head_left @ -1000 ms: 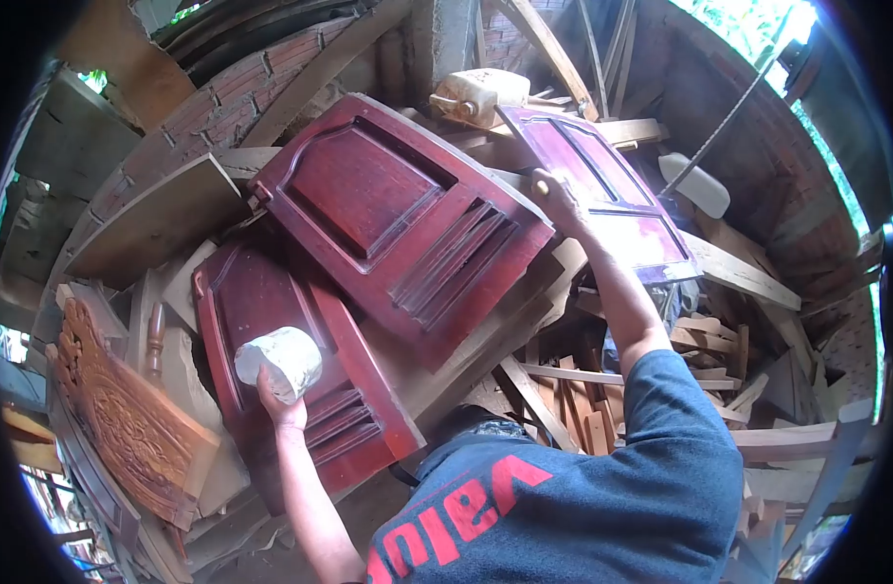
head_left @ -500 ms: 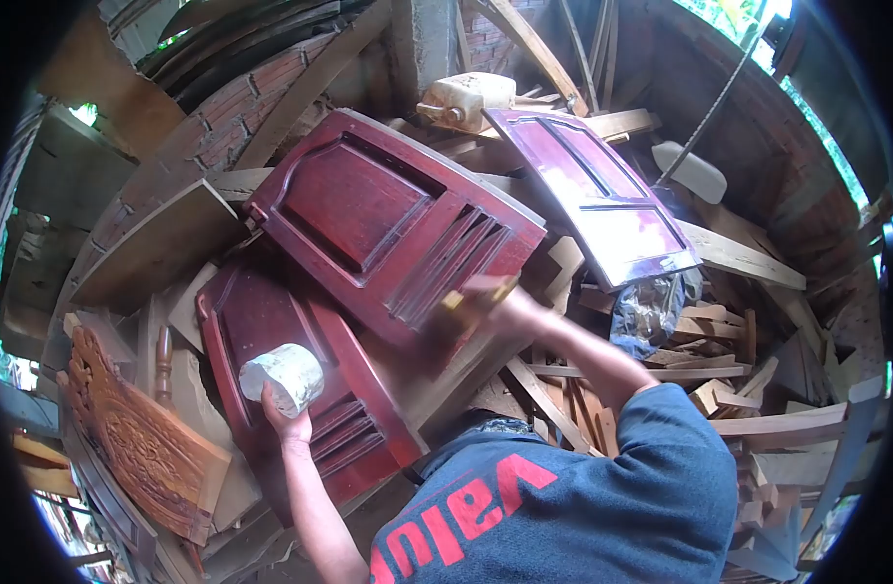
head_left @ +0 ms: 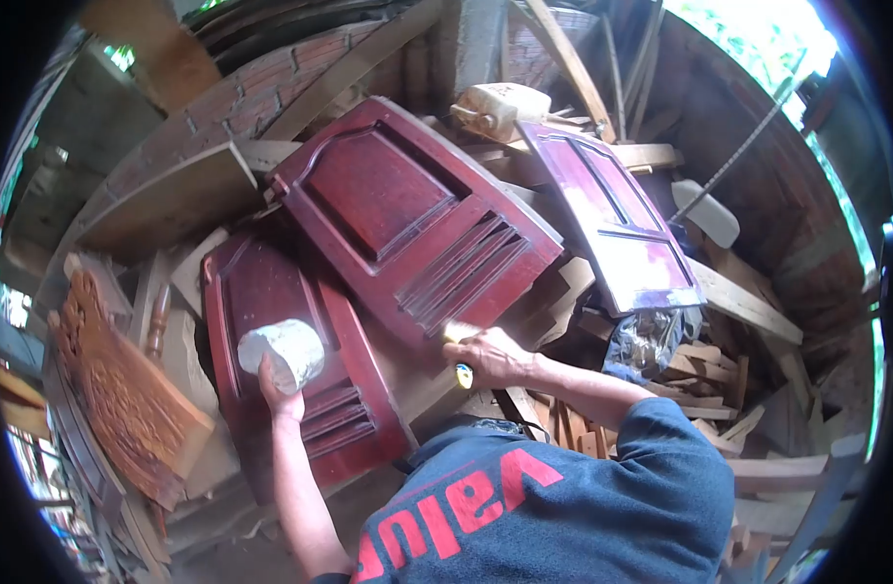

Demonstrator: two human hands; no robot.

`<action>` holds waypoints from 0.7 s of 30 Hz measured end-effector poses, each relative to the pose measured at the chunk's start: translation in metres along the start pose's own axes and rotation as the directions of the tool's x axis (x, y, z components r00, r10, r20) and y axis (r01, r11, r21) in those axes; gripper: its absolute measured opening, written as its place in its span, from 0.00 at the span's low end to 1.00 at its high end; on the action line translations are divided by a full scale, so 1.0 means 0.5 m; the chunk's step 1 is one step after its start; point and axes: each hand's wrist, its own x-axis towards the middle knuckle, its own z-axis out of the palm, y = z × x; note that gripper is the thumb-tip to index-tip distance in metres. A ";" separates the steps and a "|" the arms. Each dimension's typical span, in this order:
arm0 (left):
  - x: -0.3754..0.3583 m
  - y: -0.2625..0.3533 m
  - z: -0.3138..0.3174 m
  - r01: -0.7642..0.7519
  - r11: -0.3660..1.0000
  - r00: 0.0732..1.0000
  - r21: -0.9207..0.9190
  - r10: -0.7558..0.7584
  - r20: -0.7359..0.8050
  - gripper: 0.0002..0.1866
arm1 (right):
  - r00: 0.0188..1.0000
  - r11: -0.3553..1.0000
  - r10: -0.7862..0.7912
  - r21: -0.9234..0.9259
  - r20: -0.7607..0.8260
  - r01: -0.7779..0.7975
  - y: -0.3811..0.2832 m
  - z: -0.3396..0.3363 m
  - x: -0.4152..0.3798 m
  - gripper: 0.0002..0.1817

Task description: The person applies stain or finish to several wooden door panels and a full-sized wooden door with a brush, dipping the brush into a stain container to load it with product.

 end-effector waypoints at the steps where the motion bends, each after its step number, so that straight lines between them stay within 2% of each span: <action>1: 0.004 -0.010 -0.007 -0.038 0.999 0.999 0.021 0.038 -0.014 0.33 | 0.997 0.974 -0.023 0.222 -0.067 0.038 -0.011 0.013 0.006 0.07; 2: 0.009 -0.019 -0.017 -0.076 0.996 0.997 0.043 0.077 -0.028 0.33 | 0.991 0.899 -0.028 0.431 -0.132 0.083 -0.016 0.020 0.014 0.09; 3: -0.002 -0.014 0.000 -0.074 0.996 0.997 0.051 0.076 -0.030 0.31 | 0.991 0.768 -0.078 0.627 -0.111 0.131 0.000 0.020 0.032 0.08; 4: -0.006 -0.015 0.003 -0.081 0.993 0.996 0.081 0.083 -0.031 0.30 | 0.996 0.763 -0.077 0.641 -0.047 0.089 0.015 0.013 0.048 0.07; 7: -0.020 -0.010 0.036 -0.010 0.998 0.992 0.059 0.017 -0.123 0.34 | 0.998 0.779 -0.012 0.627 0.058 -0.027 0.062 -0.011 0.124 0.08; 8: -0.018 -0.016 0.031 -0.024 0.999 0.993 0.047 0.029 -0.112 0.34 | 0.990 0.838 -0.098 0.529 -0.099 0.136 0.096 0.001 0.167 0.08; 9: -0.010 -0.026 0.022 -0.034 0.998 0.993 0.049 0.039 -0.112 0.35 | 0.995 0.816 -0.076 0.571 -0.058 0.095 0.095 -0.029 0.207 0.08; 10: -0.004 -0.032 0.011 -0.044 0.998 0.992 0.054 0.050 -0.114 0.35 | 0.978 0.896 -0.132 0.402 -0.161 0.187 0.102 -0.046 0.260 0.09; 11: -0.011 -0.028 0.023 -0.047 0.997 0.989 0.063 0.055 -0.136 0.35 | 0.973 0.859 -0.106 0.474 -0.204 0.193 0.116 -0.046 0.313 0.09; 13: -0.018 -0.022 0.037 -0.058 0.997 0.988 0.054 0.065 -0.141 0.36 | 0.982 0.865 -0.084 0.477 -0.166 0.155 0.136 -0.059 0.428 0.09; 15: -0.021 -0.016 0.052 -0.064 0.995 0.980 0.074 0.077 -0.186 0.36 | 0.928 0.911 -0.159 0.313 -0.337 0.270 0.157 -0.061 0.551 0.08; 16: -0.022 -0.016 0.055 -0.062 0.997 0.976 0.054 0.072 -0.207 0.33 | 0.897 0.930 -0.122 0.266 -0.424 0.252 0.195 -0.036 0.630 0.08; 18: -0.027 -0.008 0.067 -0.049 0.997 0.970 0.062 0.063 -0.236 0.33 | 0.882 0.887 0.011 0.411 -0.471 0.209 0.192 -0.050 0.703 0.08; 20: -0.030 -0.002 0.066 -0.036 0.998 0.961 0.060 0.051 -0.272 0.33 | 0.795 0.912 -0.094 0.268 -0.599 0.310 0.163 -0.067 0.726 0.12; 21: -0.031 -0.002 0.061 -0.025 1.000 0.971 0.019 0.028 -0.236 0.33 | 0.769 0.916 -0.151 0.204 -0.621 0.345 0.154 -0.072 0.718 0.11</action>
